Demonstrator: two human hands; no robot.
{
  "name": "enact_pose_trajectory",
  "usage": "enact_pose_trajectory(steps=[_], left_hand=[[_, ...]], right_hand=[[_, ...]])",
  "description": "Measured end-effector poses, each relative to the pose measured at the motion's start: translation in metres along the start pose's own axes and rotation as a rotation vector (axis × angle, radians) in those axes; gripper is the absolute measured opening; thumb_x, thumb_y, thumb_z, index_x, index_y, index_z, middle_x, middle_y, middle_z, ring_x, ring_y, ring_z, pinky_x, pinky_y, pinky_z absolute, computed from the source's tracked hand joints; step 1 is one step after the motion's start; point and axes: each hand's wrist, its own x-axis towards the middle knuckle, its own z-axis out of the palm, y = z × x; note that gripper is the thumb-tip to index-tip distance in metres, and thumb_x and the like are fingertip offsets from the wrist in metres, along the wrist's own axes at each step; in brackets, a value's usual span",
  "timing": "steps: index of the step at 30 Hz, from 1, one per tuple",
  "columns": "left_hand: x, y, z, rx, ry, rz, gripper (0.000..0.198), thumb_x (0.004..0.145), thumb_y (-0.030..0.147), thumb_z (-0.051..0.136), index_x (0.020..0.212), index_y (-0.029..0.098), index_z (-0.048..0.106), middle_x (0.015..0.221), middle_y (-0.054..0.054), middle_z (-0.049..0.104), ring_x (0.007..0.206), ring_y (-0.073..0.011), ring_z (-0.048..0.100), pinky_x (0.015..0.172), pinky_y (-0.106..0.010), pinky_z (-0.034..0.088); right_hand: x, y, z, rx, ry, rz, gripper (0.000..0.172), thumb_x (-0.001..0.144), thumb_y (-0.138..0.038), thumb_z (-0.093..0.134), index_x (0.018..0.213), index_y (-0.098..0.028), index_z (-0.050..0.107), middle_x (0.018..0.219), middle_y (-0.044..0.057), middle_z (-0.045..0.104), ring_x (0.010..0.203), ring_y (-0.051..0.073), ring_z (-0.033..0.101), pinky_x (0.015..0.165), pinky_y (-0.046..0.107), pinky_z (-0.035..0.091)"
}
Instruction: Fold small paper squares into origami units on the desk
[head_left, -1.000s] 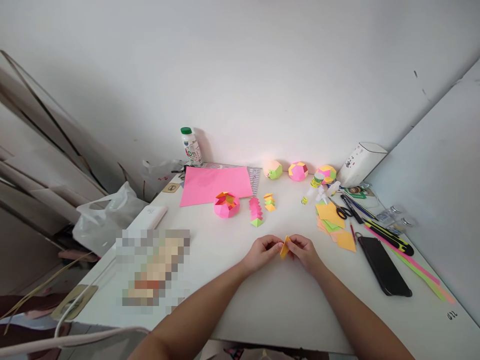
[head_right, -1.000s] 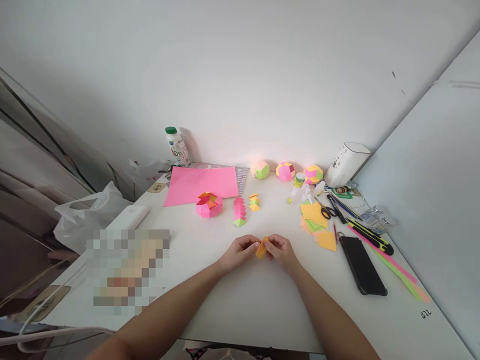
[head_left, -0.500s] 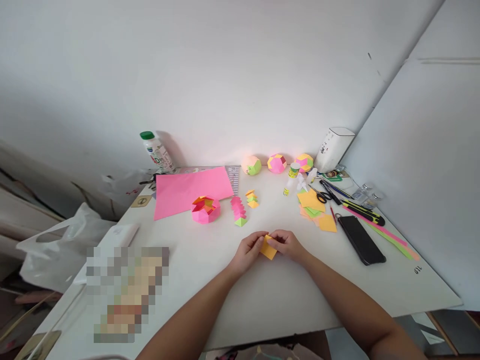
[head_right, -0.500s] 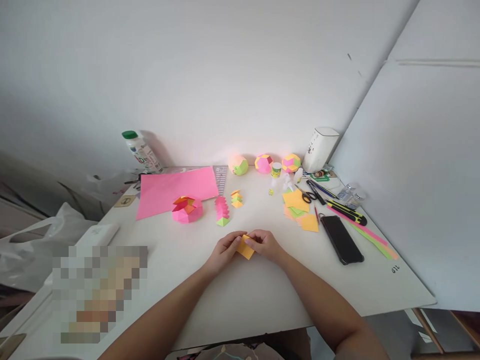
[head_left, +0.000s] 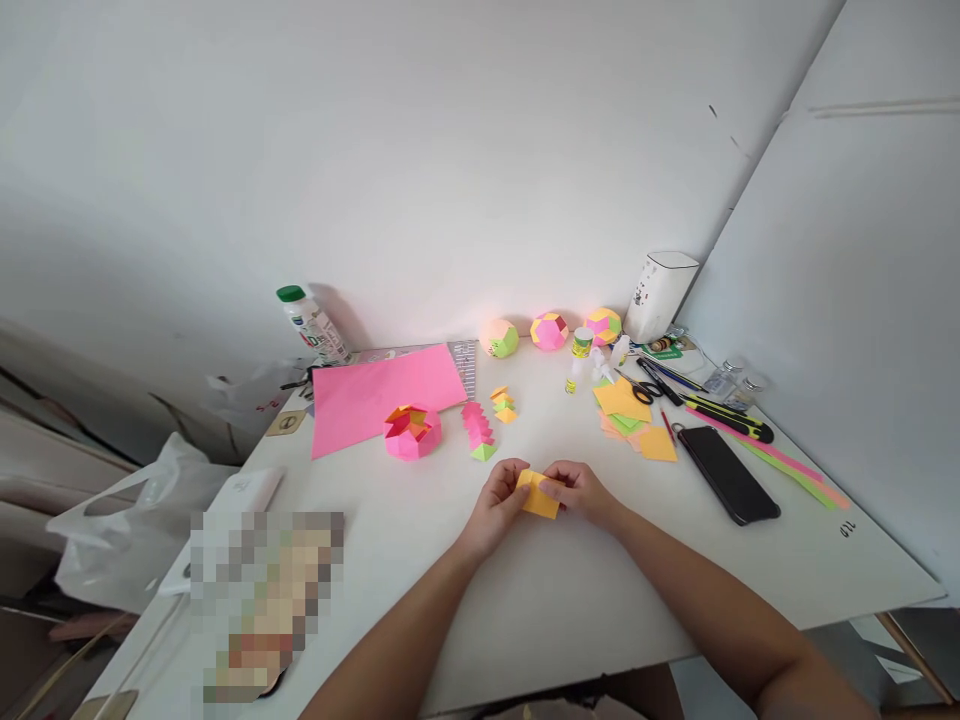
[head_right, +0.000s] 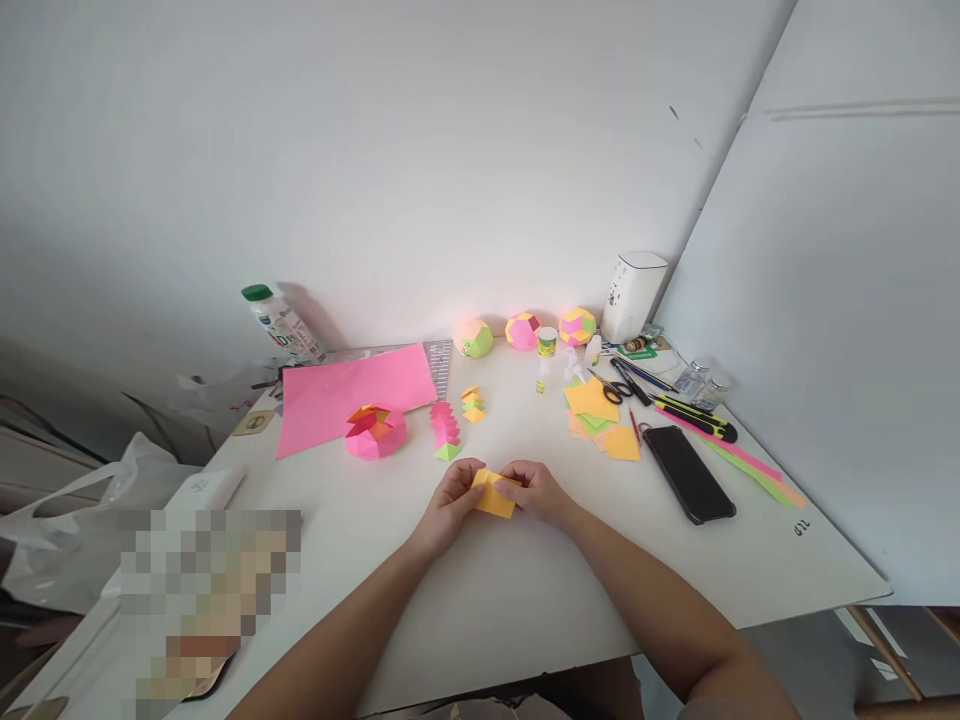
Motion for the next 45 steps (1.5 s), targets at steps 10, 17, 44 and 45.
enact_pose_trajectory(steps=[10, 17, 44, 45], left_hand=[[-0.0026, 0.0029, 0.0029, 0.089, -0.004, -0.069, 0.032, 0.081, 0.044, 0.054, 0.103, 0.021, 0.057, 0.096, -0.005, 0.061, 0.09, -0.0193, 0.057, 0.079, -0.032, 0.047], [-0.0017, 0.0012, 0.0023, 0.199, -0.041, 0.033, 0.042, 0.078, 0.042, 0.059, 0.115, 0.022, 0.055, 0.101, -0.006, 0.056, 0.093, -0.0184, 0.055, 0.08, -0.031, 0.047], [-0.0036, 0.0001, 0.006, 0.353, 0.018, -0.018, 0.041, 0.081, 0.045, 0.052, 0.111, 0.017, 0.059, 0.068, -0.002, 0.06, 0.054, -0.0124, 0.051, 0.051, -0.025, 0.041], [-0.0034, -0.0004, 0.0061, 0.349, 0.026, -0.027, 0.042, 0.081, 0.046, 0.052, 0.11, 0.017, 0.059, 0.061, 0.0, 0.056, 0.049, -0.0109, 0.048, 0.048, -0.024, 0.038]], right_hand=[[0.0001, -0.0033, -0.0026, 0.037, 0.032, 0.018, 0.025, 0.07, -0.041, 0.068, 0.079, -0.017, 0.066, 0.068, 0.0, 0.057, 0.061, 0.013, 0.052, 0.052, 0.025, 0.043], [-0.001, -0.0063, -0.0025, 0.058, 0.042, 0.019, 0.027, 0.071, -0.043, 0.066, 0.079, -0.017, 0.066, 0.071, 0.0, 0.057, 0.062, 0.012, 0.053, 0.053, 0.025, 0.043], [0.0007, -0.007, -0.0028, 0.144, 0.085, 0.02, 0.021, 0.066, -0.034, 0.071, 0.076, -0.018, 0.063, 0.072, -0.001, 0.058, 0.063, 0.012, 0.052, 0.055, 0.025, 0.042], [0.0007, -0.0069, -0.0027, 0.143, 0.087, 0.022, 0.021, 0.065, -0.035, 0.071, 0.076, -0.018, 0.063, 0.071, -0.001, 0.058, 0.061, 0.012, 0.051, 0.054, 0.025, 0.041]])
